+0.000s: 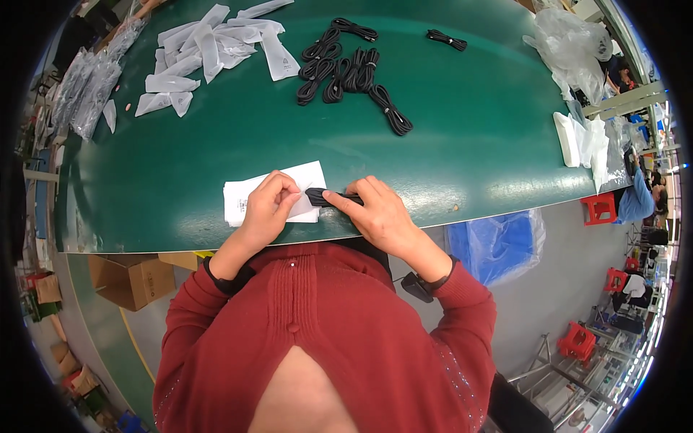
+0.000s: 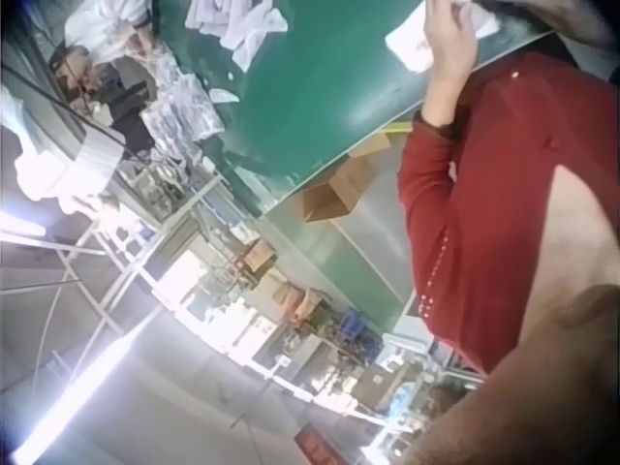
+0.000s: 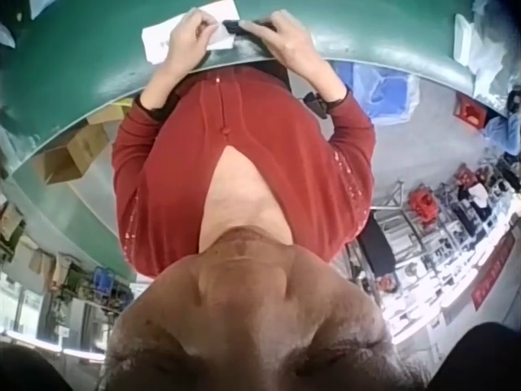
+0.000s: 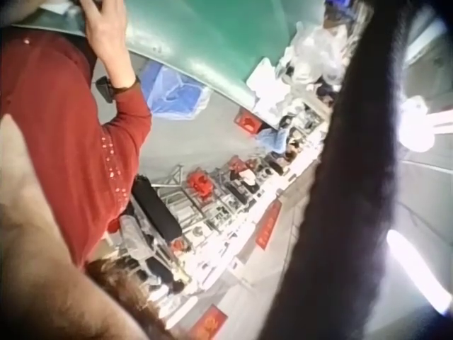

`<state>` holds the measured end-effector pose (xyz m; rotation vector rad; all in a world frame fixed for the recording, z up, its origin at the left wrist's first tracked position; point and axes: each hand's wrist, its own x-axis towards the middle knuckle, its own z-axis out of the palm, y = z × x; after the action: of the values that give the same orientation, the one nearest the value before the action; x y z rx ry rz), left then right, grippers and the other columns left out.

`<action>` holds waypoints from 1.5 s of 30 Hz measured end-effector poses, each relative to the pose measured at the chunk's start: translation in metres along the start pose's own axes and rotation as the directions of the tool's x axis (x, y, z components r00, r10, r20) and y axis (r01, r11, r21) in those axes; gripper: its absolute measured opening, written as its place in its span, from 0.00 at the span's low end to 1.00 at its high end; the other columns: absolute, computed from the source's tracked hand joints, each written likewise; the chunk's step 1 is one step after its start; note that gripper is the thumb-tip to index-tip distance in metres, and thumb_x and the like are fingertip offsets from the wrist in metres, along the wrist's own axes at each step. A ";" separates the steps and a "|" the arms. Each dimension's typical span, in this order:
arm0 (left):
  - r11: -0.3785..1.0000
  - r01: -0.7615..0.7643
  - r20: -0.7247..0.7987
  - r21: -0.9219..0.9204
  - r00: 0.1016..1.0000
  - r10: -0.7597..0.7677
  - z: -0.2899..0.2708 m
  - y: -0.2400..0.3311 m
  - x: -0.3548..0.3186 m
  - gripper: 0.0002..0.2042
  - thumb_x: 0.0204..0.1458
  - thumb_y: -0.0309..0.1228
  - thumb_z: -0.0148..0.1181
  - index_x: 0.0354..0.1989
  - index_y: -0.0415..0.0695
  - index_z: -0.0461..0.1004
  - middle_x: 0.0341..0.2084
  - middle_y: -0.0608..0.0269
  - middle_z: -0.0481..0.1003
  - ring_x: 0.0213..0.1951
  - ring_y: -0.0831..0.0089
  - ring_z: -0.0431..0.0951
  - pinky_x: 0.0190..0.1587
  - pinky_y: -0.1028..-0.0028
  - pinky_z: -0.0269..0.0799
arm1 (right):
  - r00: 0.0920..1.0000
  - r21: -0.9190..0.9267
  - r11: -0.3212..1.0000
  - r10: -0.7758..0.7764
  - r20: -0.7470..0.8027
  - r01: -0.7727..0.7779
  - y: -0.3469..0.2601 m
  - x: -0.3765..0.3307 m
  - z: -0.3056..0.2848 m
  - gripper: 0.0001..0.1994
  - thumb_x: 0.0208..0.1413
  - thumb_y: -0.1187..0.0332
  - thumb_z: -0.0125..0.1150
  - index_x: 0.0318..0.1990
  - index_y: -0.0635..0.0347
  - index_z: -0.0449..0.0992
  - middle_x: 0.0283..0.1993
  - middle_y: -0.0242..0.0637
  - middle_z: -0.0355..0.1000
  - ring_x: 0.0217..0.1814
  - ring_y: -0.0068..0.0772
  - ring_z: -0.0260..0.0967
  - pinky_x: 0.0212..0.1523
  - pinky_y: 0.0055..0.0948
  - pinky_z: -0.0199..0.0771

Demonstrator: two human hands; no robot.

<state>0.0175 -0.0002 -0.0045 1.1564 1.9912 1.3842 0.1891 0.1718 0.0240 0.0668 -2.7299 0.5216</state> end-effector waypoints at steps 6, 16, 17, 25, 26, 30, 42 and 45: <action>0.861 -0.463 0.063 0.212 0.885 0.461 -0.001 0.014 0.003 0.07 0.47 0.19 0.61 0.31 0.39 0.69 0.32 0.56 0.70 0.32 0.56 0.71 0.36 0.65 0.69 | 0.845 0.658 0.538 0.419 0.334 -0.527 0.002 0.001 0.017 0.19 0.54 0.77 0.61 0.54 0.56 0.75 0.41 0.36 0.71 0.44 0.36 0.71 0.44 0.28 0.73; 0.953 -0.125 -0.057 -0.275 0.992 0.114 -0.046 0.022 0.043 0.05 0.53 0.23 0.60 0.34 0.39 0.71 0.35 0.65 0.72 0.32 0.79 0.68 0.32 0.80 0.64 | 0.963 0.512 0.858 0.180 -0.200 -0.054 0.008 0.040 0.003 0.20 0.53 0.78 0.62 0.55 0.58 0.73 0.56 0.47 0.64 0.53 0.39 0.69 0.50 0.34 0.74; 0.886 -0.026 -0.066 -0.464 0.998 -0.005 -0.061 0.022 0.054 0.04 0.55 0.25 0.60 0.35 0.39 0.71 0.36 0.67 0.72 0.33 0.83 0.67 0.32 0.82 0.63 | 0.941 0.299 0.948 0.192 -0.278 -0.105 0.020 0.043 0.000 0.21 0.52 0.78 0.63 0.55 0.56 0.74 0.55 0.46 0.65 0.53 0.41 0.69 0.50 0.35 0.73; 0.941 -0.338 -0.333 -0.005 0.888 0.317 -0.098 0.033 0.107 0.06 0.59 0.30 0.58 0.39 0.41 0.73 0.43 0.66 0.73 0.38 0.81 0.72 0.43 0.78 0.68 | 0.917 -0.271 0.906 0.230 -0.327 -0.324 0.104 0.045 -0.006 0.21 0.48 0.74 0.67 0.53 0.55 0.75 0.53 0.44 0.67 0.50 0.44 0.69 0.49 0.38 0.72; 0.936 -0.341 -0.349 -0.084 0.890 0.292 -0.098 0.031 0.107 0.06 0.59 0.30 0.57 0.39 0.41 0.73 0.43 0.66 0.73 0.39 0.81 0.72 0.45 0.77 0.68 | 0.927 -0.263 0.917 0.213 -0.307 -0.298 0.100 0.043 -0.005 0.21 0.48 0.74 0.67 0.52 0.55 0.75 0.52 0.43 0.67 0.49 0.45 0.69 0.49 0.38 0.72; 0.870 -0.146 -0.246 -0.472 0.969 0.029 -0.102 0.034 0.104 0.06 0.59 0.30 0.57 0.40 0.41 0.74 0.43 0.66 0.74 0.39 0.80 0.73 0.46 0.76 0.69 | 0.941 -0.265 0.928 0.185 -0.284 -0.263 0.088 0.044 -0.005 0.20 0.48 0.73 0.68 0.51 0.57 0.75 0.52 0.43 0.68 0.49 0.44 0.69 0.47 0.37 0.72; 0.578 0.196 0.143 -0.792 0.980 -0.136 -0.032 0.032 0.096 0.13 0.62 0.30 0.54 0.51 0.36 0.71 0.39 0.62 0.74 0.43 0.76 0.76 0.45 0.73 0.75 | 0.931 0.419 0.907 0.123 -0.343 0.034 0.010 0.108 -0.004 0.16 0.47 0.81 0.66 0.46 0.65 0.75 0.40 0.40 0.72 0.35 0.32 0.70 0.37 0.28 0.72; 0.532 0.171 0.166 -0.829 0.984 -0.057 -0.025 0.026 0.092 0.13 0.63 0.30 0.52 0.51 0.36 0.70 0.41 0.59 0.73 0.45 0.74 0.75 0.47 0.72 0.74 | 0.944 0.336 0.931 -0.027 -0.328 0.143 0.007 0.109 0.000 0.12 0.47 0.83 0.65 0.41 0.66 0.74 0.36 0.40 0.72 0.32 0.35 0.70 0.34 0.29 0.72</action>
<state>-0.0419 0.0663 0.0379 0.5895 0.9883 1.8222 0.0866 0.1807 0.0599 0.1781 -2.2796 0.9121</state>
